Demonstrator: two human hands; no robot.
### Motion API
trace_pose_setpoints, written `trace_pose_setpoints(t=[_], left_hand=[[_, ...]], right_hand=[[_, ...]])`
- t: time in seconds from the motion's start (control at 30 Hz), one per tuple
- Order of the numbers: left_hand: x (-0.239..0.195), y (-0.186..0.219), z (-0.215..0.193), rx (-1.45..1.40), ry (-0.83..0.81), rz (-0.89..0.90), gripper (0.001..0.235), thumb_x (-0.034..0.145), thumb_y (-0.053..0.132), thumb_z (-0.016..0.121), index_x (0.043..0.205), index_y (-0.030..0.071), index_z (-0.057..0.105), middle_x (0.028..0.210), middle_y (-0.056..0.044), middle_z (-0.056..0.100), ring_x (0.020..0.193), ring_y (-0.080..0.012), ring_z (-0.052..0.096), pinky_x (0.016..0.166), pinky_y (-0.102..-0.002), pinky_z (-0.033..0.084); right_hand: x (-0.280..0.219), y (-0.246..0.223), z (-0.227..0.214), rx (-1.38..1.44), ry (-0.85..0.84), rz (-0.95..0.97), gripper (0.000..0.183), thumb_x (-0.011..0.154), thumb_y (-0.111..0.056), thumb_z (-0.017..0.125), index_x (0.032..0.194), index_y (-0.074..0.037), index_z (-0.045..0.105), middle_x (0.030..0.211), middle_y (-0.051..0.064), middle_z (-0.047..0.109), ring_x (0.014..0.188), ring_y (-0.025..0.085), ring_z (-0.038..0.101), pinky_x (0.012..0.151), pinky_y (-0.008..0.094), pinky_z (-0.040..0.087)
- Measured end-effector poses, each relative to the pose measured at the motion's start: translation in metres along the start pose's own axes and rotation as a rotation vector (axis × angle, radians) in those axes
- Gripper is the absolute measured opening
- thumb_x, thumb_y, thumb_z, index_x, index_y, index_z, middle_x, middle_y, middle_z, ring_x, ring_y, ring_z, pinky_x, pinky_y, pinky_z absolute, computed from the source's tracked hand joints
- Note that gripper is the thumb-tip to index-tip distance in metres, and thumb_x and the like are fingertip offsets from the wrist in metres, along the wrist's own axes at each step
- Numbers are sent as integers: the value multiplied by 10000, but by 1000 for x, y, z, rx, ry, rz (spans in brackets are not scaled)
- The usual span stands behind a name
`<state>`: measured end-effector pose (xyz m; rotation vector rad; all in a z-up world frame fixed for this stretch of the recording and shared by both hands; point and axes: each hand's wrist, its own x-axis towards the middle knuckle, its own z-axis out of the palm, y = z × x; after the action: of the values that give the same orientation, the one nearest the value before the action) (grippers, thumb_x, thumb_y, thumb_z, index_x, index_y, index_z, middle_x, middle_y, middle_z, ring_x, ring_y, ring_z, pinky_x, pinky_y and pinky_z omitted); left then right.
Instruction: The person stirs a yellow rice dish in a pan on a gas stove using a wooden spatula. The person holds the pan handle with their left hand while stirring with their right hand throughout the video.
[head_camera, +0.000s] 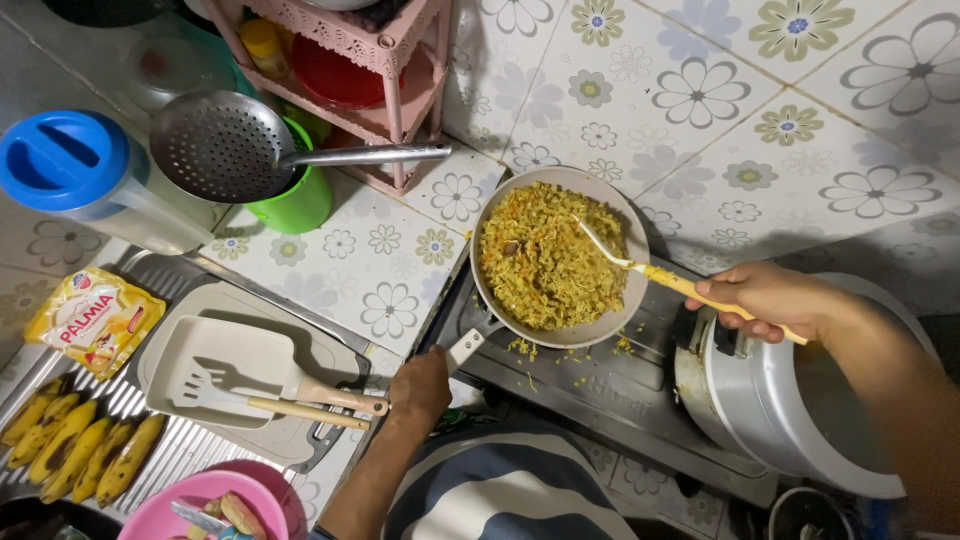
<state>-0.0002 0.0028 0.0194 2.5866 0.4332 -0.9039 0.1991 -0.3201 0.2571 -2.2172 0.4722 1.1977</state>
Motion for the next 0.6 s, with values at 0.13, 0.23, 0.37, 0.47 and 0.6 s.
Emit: trace_pose_setpoints(t=[0.13, 0.23, 0.37, 0.47, 0.6], left_hand=[[-2, 1, -2, 6, -7, 4, 546, 901, -6, 555, 1423, 90, 425, 949, -119, 706, 842, -304, 731, 541, -387, 616], [1, 0, -1, 14, -31, -5, 569, 907, 40, 577, 1443, 89, 393, 987, -110, 707, 868, -291, 731, 579, -392, 623], [2, -2, 3, 24, -21, 4, 583, 900, 35, 572, 1451, 91, 389, 1019, -129, 699, 888, -316, 727, 581, -402, 617], [3, -1, 3, 33, -3, 9, 572, 892, 25, 583, 1435, 84, 410, 993, -131, 705, 868, -313, 731, 563, -396, 615], [-2, 2, -3, 26, -15, -1, 430, 911, 26, 578, 1326, 70, 474, 967, -128, 691, 845, -296, 727, 560, -380, 620]], right_hand=[[-1, 1, -8, -9, -8, 33, 424, 1026, -290, 494, 1223, 23, 701, 644, 99, 361, 420, 134, 225, 331, 273, 147], [-3, 2, -9, 24, -15, 36, 425, 1017, -291, 512, 1213, 31, 710, 616, 109, 363, 394, 129, 223, 311, 267, 146], [-10, 1, -7, -26, -37, -12, 415, 1019, -260, 514, 1190, 54, 725, 618, 114, 396, 401, 141, 242, 318, 281, 175], [-25, -11, -4, -162, -70, 5, 357, 1002, -249, 555, 1253, -16, 652, 586, 94, 383, 426, 159, 264, 370, 305, 213], [-34, -25, -1, -393, -74, 84, 318, 990, -143, 623, 1298, -76, 585, 676, 114, 496, 506, 187, 359, 428, 310, 283]])
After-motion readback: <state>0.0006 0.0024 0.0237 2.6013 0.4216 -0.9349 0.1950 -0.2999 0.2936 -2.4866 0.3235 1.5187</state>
